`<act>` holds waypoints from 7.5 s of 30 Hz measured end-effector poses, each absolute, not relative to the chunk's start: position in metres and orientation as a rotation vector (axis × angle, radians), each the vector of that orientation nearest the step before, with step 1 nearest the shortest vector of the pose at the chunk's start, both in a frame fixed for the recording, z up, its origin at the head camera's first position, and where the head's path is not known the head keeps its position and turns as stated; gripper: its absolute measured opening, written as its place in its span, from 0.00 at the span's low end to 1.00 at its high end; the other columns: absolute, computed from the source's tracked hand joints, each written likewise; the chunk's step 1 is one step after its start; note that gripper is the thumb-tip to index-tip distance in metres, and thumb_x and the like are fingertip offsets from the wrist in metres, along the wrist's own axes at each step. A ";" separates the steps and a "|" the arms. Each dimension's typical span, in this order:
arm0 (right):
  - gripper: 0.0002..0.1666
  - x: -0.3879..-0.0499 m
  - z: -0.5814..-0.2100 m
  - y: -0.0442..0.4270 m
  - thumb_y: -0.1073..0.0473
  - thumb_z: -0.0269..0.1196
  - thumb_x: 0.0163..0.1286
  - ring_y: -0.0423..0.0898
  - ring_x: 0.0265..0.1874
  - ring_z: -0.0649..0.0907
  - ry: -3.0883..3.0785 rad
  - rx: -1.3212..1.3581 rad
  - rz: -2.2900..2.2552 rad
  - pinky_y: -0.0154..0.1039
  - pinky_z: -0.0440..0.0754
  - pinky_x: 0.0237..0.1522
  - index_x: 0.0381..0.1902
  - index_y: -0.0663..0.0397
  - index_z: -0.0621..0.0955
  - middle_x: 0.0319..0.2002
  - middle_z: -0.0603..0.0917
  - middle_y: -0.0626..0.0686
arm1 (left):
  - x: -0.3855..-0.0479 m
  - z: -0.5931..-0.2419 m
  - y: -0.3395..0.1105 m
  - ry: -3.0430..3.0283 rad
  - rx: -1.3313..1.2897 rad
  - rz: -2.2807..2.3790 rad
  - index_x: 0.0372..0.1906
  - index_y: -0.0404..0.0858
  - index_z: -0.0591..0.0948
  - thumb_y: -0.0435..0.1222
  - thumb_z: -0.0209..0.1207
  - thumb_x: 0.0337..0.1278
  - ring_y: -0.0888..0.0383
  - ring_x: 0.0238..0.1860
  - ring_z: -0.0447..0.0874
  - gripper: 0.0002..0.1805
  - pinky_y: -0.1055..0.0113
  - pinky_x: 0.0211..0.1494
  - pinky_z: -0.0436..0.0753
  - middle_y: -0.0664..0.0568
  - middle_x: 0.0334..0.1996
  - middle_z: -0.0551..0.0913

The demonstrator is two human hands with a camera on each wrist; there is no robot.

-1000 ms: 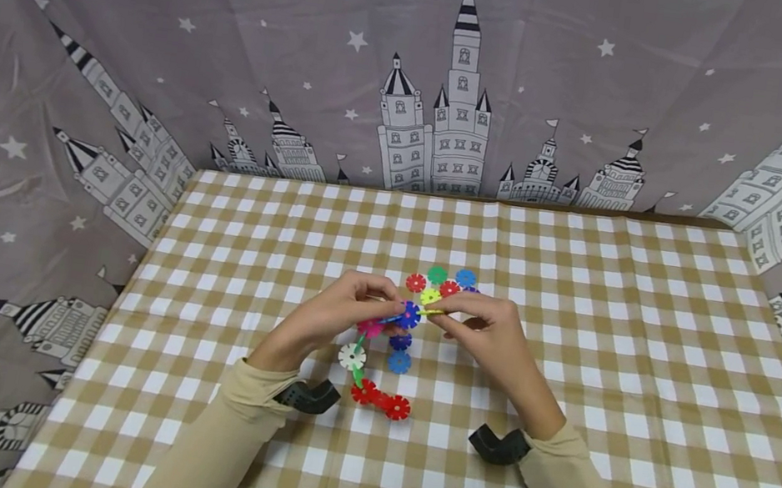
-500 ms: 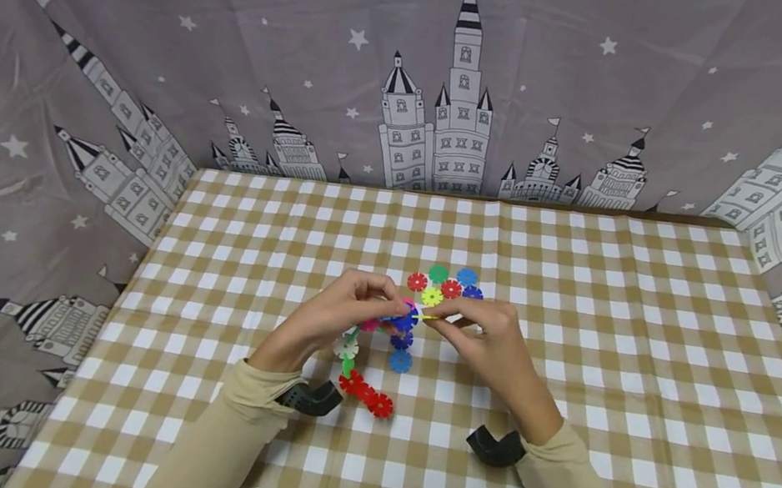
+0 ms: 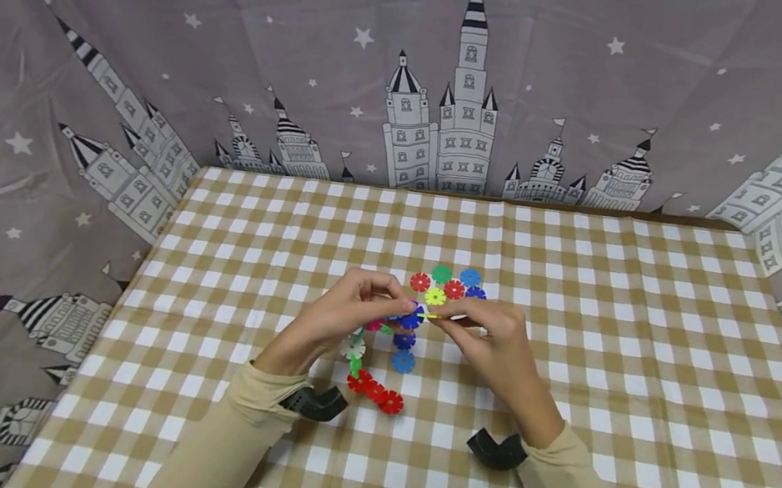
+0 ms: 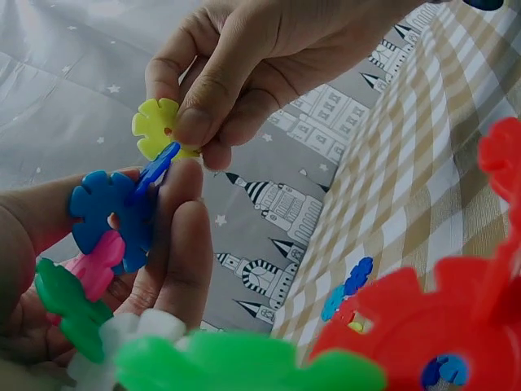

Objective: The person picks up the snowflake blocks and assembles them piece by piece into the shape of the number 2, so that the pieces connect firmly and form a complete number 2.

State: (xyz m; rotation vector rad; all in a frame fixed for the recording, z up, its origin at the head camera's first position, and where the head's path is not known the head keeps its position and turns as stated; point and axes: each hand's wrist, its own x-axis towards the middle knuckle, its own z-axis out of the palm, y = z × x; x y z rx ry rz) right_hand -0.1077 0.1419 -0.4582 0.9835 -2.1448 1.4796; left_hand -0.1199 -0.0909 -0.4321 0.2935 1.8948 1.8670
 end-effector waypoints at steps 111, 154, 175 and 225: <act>0.15 -0.114 -0.455 0.148 0.65 0.67 0.72 0.46 0.31 0.91 -2.367 0.444 2.169 0.39 0.91 0.37 0.52 0.70 0.84 0.43 0.90 0.39 | -0.128 -0.428 -0.108 1.980 0.277 1.820 0.43 0.27 0.86 0.29 0.65 0.65 0.62 0.34 0.88 0.08 0.70 0.39 0.86 0.57 0.32 0.90; 0.17 -0.108 -0.458 0.136 0.68 0.63 0.74 0.46 0.33 0.92 -2.356 0.614 2.159 0.42 0.91 0.36 0.58 0.70 0.82 0.45 0.88 0.68 | -0.127 -0.424 -0.109 2.051 0.225 1.777 0.41 0.26 0.88 0.30 0.66 0.65 0.62 0.32 0.88 0.09 0.71 0.39 0.87 0.48 0.35 0.92; 0.20 -0.135 -0.501 0.115 0.54 0.75 0.63 0.39 0.27 0.82 -3.004 0.828 1.509 0.33 0.82 0.33 0.49 0.58 0.87 0.37 0.88 0.50 | -0.132 -0.426 -0.121 2.095 0.274 1.764 0.45 0.27 0.87 0.33 0.62 0.68 0.62 0.37 0.82 0.12 0.72 0.41 0.81 0.58 0.34 0.88; 0.12 -0.123 -0.466 0.159 0.77 0.70 0.62 0.30 0.42 0.87 -2.299 0.815 1.736 0.30 0.87 0.35 0.41 0.61 0.90 0.40 0.91 0.61 | -0.134 -0.427 -0.119 1.939 0.198 1.770 0.42 0.25 0.85 0.28 0.65 0.66 0.61 0.28 0.87 0.07 0.63 0.39 0.90 0.53 0.29 0.90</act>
